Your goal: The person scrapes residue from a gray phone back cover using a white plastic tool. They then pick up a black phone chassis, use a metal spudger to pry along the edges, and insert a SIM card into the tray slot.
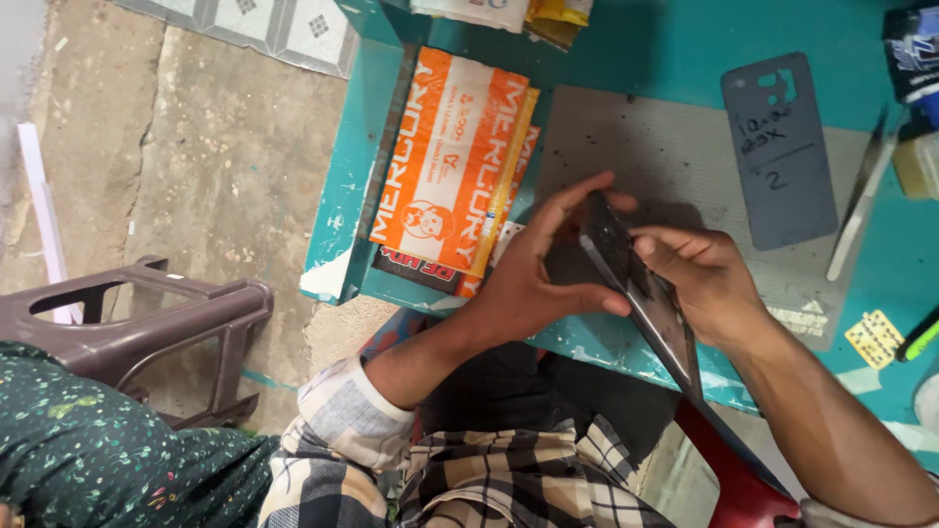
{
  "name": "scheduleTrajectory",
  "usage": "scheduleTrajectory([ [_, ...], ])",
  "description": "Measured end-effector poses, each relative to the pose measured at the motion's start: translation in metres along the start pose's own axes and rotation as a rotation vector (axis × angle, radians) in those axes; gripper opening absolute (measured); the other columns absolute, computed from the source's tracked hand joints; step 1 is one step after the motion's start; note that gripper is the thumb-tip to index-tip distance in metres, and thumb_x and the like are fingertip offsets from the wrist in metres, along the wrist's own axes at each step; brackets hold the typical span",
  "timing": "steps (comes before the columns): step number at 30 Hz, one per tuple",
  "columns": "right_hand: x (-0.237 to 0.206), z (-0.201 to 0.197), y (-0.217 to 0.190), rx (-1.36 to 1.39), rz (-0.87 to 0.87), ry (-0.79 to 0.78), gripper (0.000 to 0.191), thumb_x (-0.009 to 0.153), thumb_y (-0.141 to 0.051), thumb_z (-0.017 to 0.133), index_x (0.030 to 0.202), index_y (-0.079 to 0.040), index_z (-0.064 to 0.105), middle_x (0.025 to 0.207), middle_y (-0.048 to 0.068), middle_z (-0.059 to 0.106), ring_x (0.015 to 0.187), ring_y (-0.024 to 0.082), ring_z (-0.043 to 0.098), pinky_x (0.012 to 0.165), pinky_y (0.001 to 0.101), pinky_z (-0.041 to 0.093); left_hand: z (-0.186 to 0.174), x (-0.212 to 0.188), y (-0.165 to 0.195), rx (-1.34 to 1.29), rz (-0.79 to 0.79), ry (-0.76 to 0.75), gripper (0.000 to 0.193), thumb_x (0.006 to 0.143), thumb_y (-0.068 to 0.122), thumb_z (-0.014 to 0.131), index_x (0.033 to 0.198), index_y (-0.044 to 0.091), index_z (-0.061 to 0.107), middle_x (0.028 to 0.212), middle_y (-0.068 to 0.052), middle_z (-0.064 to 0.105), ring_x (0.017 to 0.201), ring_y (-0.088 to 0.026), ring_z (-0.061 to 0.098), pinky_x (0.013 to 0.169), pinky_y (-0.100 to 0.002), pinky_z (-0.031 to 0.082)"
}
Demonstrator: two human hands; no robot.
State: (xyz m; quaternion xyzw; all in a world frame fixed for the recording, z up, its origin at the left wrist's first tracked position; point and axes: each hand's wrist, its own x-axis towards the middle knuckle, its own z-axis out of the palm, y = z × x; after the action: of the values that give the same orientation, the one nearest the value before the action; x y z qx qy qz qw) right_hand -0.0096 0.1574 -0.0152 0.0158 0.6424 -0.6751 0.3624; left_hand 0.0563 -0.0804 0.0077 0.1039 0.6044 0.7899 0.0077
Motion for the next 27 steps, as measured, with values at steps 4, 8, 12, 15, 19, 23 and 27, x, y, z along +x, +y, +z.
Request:
scheduleTrajectory([
  [4, -0.005, 0.001, -0.007, -0.131, 0.060, -0.050, 0.048, 0.105, -0.034, 0.055, 0.135, 0.002, 0.068, 0.085, 0.013, 0.072, 0.065, 0.014, 0.064, 0.052, 0.0279, 0.050, 0.007, -0.001, -0.007, -0.219, -0.108, 0.116, 0.093, 0.084, 0.007, 0.089, 0.159, 0.006, 0.034, 0.141, -0.015, 0.057, 0.131, -0.023, 0.062, 0.117, -0.038, 0.051],
  [8, -0.012, -0.002, -0.025, -0.143, -0.159, -0.380, 0.069, 0.104, -0.051, 0.050, 0.158, -0.008, 0.052, 0.094, 0.012, 0.076, 0.074, 0.012, 0.073, 0.058, 0.0257, 0.058, 0.007, -0.001, -0.022, -0.455, -0.040, 0.305, 0.084, 0.088, -0.001, 0.082, 0.155, 0.006, 0.031, 0.135, -0.013, 0.052, 0.135, -0.030, 0.059, 0.115, -0.044, 0.052],
  [12, -0.018, -0.010, -0.045, -0.281, -0.593, -0.513, 0.070, 0.101, -0.051, 0.058, 0.150, -0.001, 0.047, 0.148, 0.024, 0.047, 0.111, 0.024, 0.066, 0.072, 0.0338, 0.063, -0.002, 0.001, -0.031, -0.534, 0.038, 0.400, 0.067, 0.098, -0.003, 0.074, 0.148, 0.005, 0.031, 0.132, -0.015, 0.051, 0.132, -0.035, 0.062, 0.116, -0.045, 0.054],
  [15, -0.022, -0.014, -0.051, -0.431, -0.467, -0.223, 0.052, 0.096, -0.030, 0.069, 0.134, 0.005, 0.060, 0.137, 0.026, 0.064, 0.094, 0.029, 0.072, 0.065, 0.0369, 0.062, -0.004, 0.000, -0.033, -0.548, 0.036, 0.343, 0.049, 0.103, 0.004, 0.070, 0.137, 0.003, 0.035, 0.128, -0.014, 0.054, 0.127, -0.033, 0.066, 0.111, -0.046, 0.057],
  [19, -0.017, -0.011, -0.045, -0.012, -0.499, -0.144, 0.020, 0.110, -0.013, 0.067, 0.112, 0.006, 0.067, 0.097, 0.023, 0.073, 0.076, 0.027, 0.073, 0.060, 0.0337, 0.059, -0.005, -0.006, -0.034, -0.442, -0.040, 0.306, 0.033, 0.111, 0.019, 0.055, 0.134, -0.005, 0.050, 0.127, -0.012, 0.062, 0.119, -0.023, 0.067, 0.106, -0.044, 0.061],
  [23, -0.019, -0.006, -0.046, 0.301, -0.346, 0.074, 0.020, 0.102, -0.010, 0.067, 0.110, 0.008, 0.065, 0.087, 0.023, 0.071, 0.056, 0.024, 0.069, 0.045, 0.0284, 0.053, -0.004, -0.016, -0.030, -0.337, -0.050, 0.248, 0.033, 0.123, 0.019, 0.051, 0.132, -0.012, 0.056, 0.115, -0.009, 0.059, 0.111, -0.015, 0.064, 0.104, -0.039, 0.061],
  [27, -0.019, -0.004, -0.050, 0.176, -0.368, 0.024, 0.018, 0.108, -0.004, 0.067, 0.113, 0.012, 0.061, 0.088, 0.025, 0.068, 0.061, 0.026, 0.067, 0.055, 0.0325, 0.052, -0.005, -0.020, -0.017, -0.300, 0.000, 0.196, 0.049, 0.116, 0.011, 0.055, 0.158, -0.008, 0.036, 0.141, -0.013, 0.060, 0.128, -0.014, 0.060, 0.111, -0.031, 0.051],
])
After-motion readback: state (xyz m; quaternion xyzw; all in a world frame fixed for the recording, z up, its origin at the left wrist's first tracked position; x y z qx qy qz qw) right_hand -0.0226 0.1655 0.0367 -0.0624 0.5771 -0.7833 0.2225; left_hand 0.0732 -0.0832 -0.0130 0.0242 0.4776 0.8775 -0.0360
